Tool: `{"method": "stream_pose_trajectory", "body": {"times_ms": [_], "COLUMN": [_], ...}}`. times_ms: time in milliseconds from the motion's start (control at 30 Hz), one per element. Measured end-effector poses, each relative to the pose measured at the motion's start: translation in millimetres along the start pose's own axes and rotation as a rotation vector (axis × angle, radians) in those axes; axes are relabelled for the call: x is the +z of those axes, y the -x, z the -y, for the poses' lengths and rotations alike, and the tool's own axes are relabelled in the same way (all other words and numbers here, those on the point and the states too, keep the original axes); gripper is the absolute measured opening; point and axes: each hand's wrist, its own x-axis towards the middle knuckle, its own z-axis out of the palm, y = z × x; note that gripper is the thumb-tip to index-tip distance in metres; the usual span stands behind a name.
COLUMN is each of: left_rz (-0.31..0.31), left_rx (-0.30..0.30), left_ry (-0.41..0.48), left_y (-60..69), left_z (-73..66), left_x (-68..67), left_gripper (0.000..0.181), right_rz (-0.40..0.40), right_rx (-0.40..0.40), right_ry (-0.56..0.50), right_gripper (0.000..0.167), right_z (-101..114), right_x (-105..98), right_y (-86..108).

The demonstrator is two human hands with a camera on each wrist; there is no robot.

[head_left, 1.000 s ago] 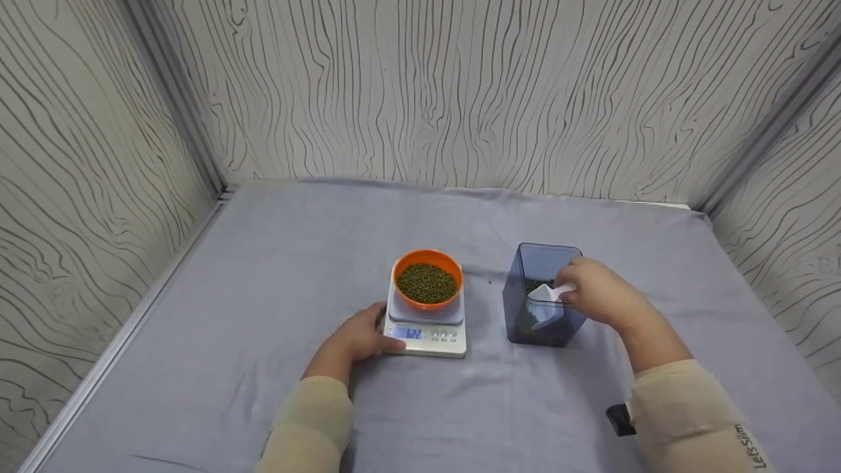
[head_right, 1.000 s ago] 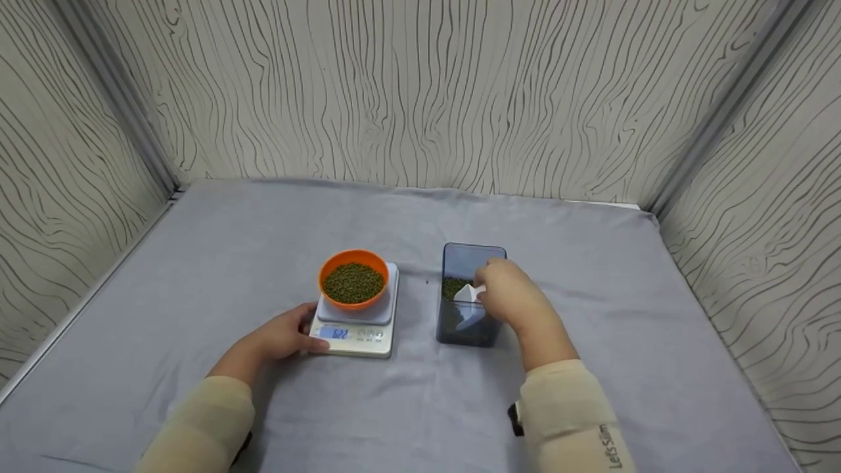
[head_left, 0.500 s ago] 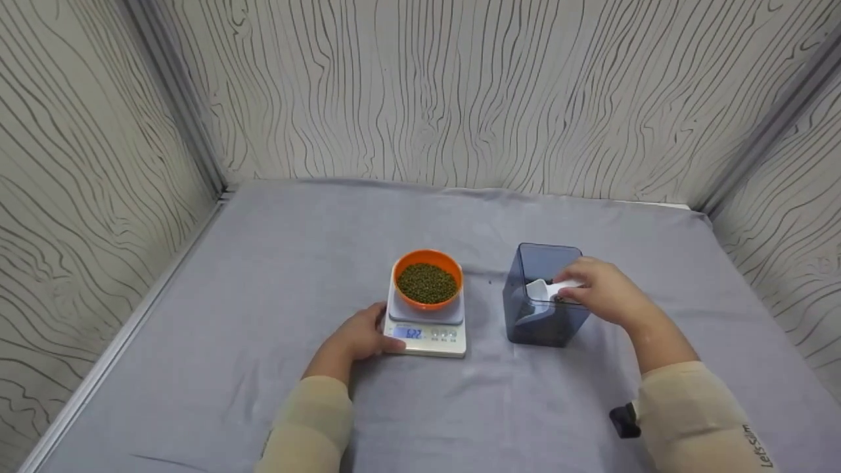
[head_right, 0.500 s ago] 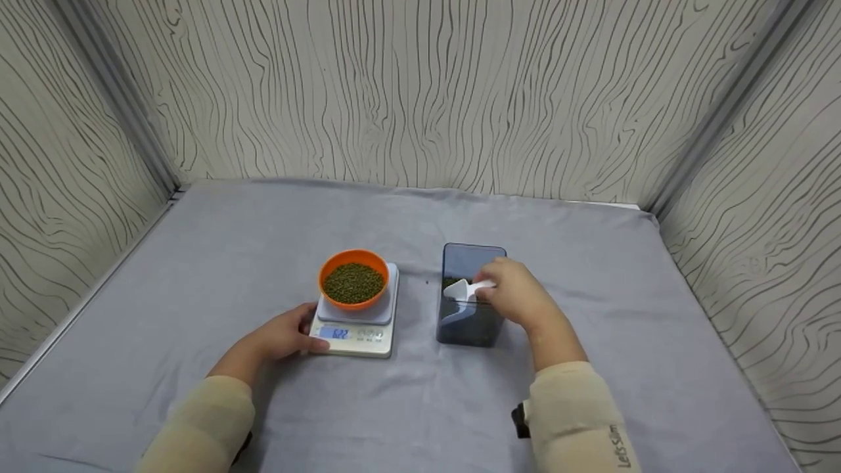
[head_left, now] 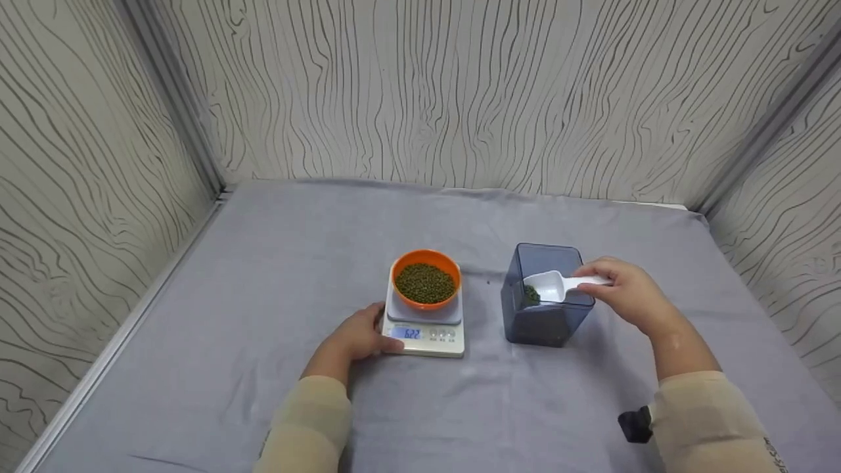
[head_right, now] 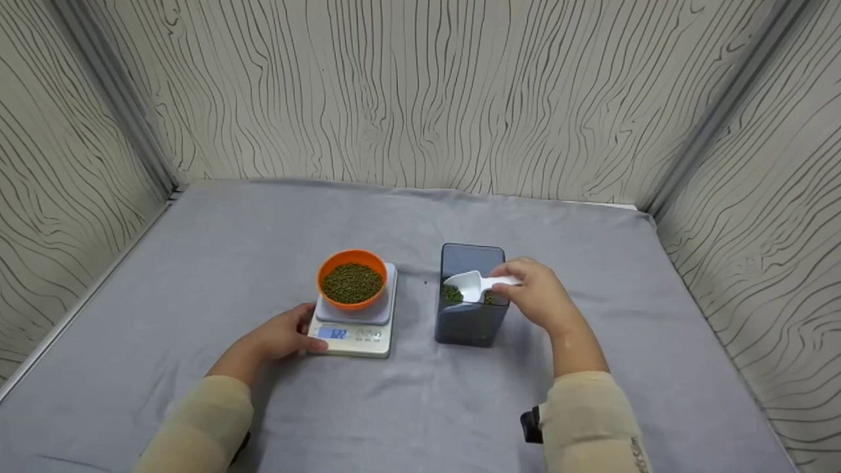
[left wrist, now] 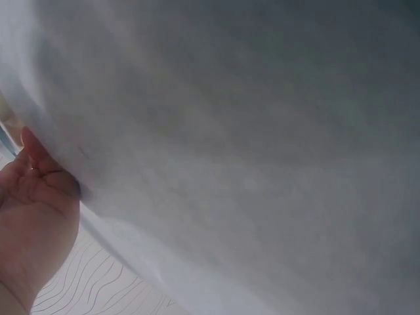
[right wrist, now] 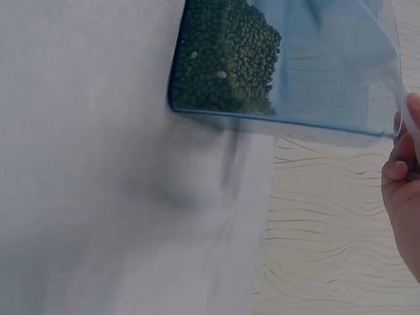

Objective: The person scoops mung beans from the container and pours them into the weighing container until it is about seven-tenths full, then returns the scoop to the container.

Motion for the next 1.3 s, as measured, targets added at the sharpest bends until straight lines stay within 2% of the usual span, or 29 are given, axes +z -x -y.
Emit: {"method": "stream_pose_trajectory", "body": {"times_ms": [233, 400, 600, 767, 967, 1300], "left_rz": [0.001, 0.002, 0.004, 0.004, 0.003, 0.000], "left_rx": [-0.003, -0.001, 0.005, -0.001, -0.010, -0.009], "left_ry": [0.021, 0.016, 0.004, 0.018, 0.019, 0.010], "left_y": [-0.7, -3.1, -3.6, -3.6, -4.8, -3.2], "left_z": [0.8, 2.9, 3.5, 3.5, 4.5, 4.6], "left_x": [0.2, 0.3, 0.8, 0.5, 0.7, 0.5], "left_gripper": [0.094, 0.094, 0.093, 0.093, 0.095, 0.095], "right_rz": [-0.084, -0.110, -0.122, -0.164, -0.213, -0.235], "right_rx": [0.004, 0.008, 0.061, 0.097, 0.101, 0.113], "right_ry": [-0.140, -0.242, -0.297, -0.350, -0.412, -0.648], "right_gripper": [0.030, 0.033, 0.034, 0.036, 0.032, 0.021], "right_z": [-15, -23, -33, -37, -40, -45], "right_x": [1, 5, 11, 17, 22, 21], "right_y": [6.9, 11.6, 15.9, 16.2, 17.7, 24.8]}}
